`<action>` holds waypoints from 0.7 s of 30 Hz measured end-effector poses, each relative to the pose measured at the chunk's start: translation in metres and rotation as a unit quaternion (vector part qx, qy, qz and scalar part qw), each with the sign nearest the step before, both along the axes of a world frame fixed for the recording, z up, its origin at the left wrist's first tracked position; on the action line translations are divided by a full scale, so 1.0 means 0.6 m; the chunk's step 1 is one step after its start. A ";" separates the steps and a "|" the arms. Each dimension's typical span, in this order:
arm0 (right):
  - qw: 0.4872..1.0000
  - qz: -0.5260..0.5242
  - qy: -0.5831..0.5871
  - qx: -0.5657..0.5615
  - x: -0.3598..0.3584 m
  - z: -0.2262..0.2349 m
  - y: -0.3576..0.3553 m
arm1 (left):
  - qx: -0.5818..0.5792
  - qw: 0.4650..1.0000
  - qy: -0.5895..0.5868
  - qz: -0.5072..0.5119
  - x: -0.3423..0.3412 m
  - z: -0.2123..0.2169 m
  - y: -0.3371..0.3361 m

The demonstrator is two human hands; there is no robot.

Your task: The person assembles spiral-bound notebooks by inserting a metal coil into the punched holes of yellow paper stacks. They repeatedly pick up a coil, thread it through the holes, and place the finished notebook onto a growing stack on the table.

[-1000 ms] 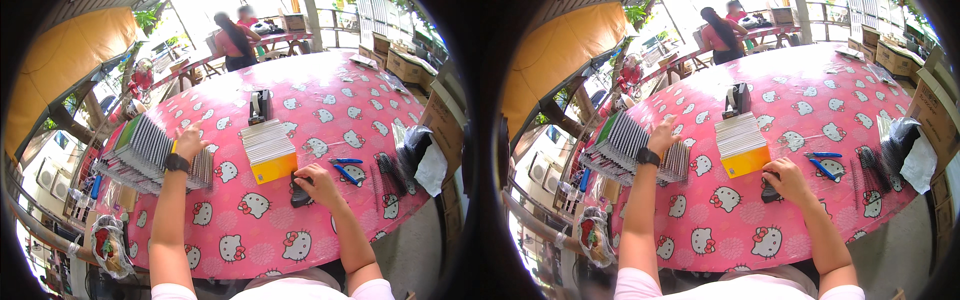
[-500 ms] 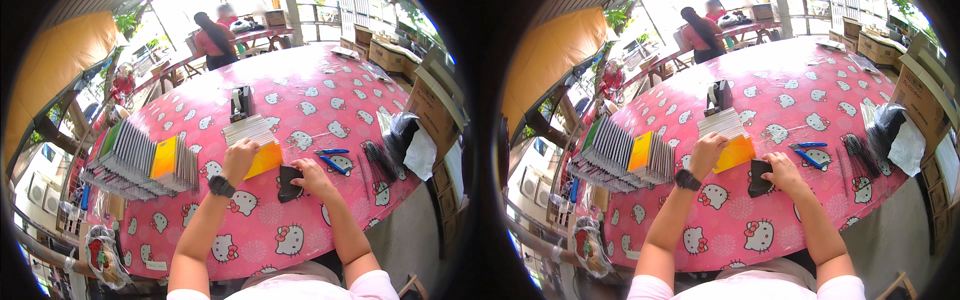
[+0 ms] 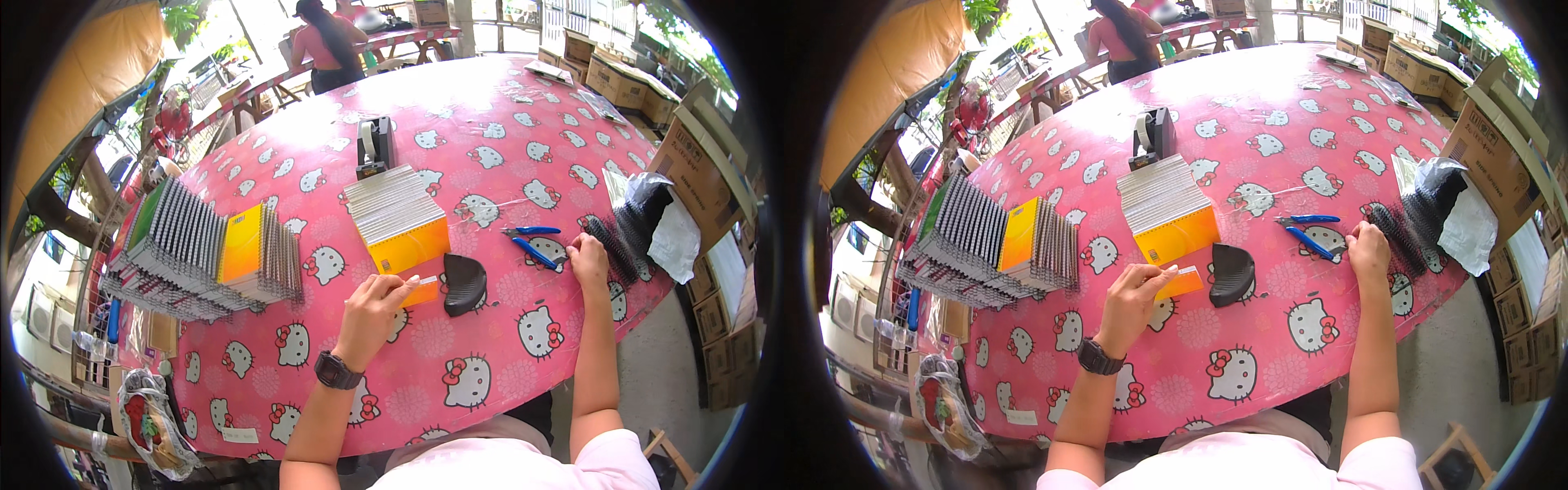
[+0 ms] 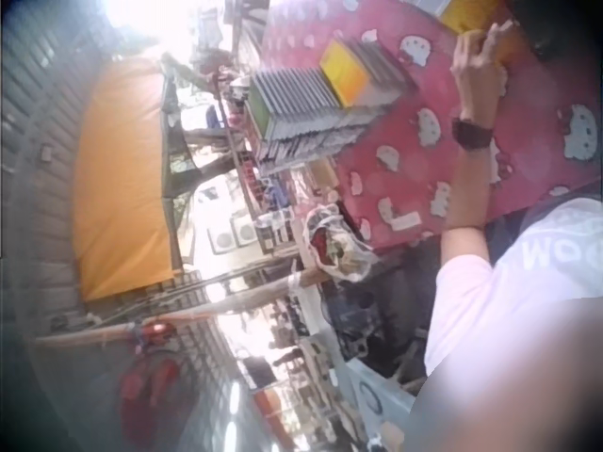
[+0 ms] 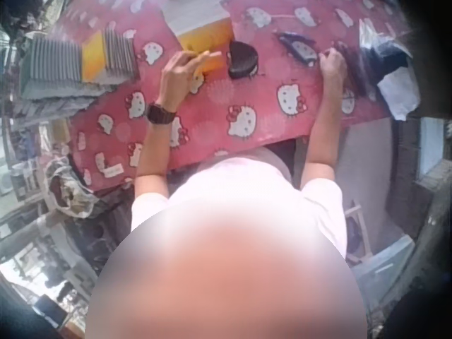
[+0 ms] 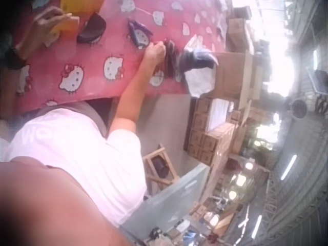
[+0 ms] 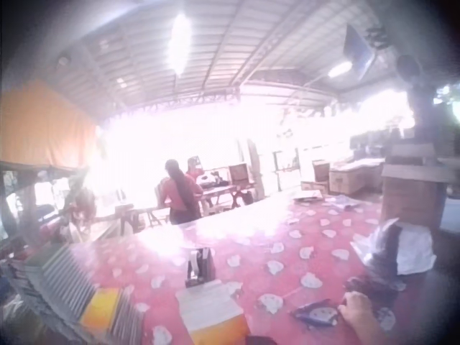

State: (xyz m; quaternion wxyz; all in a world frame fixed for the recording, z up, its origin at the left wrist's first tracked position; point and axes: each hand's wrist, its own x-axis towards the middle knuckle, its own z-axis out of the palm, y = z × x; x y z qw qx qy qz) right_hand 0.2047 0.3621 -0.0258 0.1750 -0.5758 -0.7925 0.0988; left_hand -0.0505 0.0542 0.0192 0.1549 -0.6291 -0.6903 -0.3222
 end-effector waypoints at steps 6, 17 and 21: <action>0.941 0.189 0.274 0.064 -0.023 0.069 -0.038 | 0.005 1.000 -0.023 -0.001 0.001 -0.002 -0.001; 0.814 0.474 0.279 -0.187 -0.179 0.115 -0.225 | 0.042 0.994 -0.095 0.038 0.017 -0.016 0.001; 0.796 0.517 0.286 -0.127 -0.188 0.092 -0.221 | 0.057 0.993 -0.098 0.034 0.018 -0.016 0.005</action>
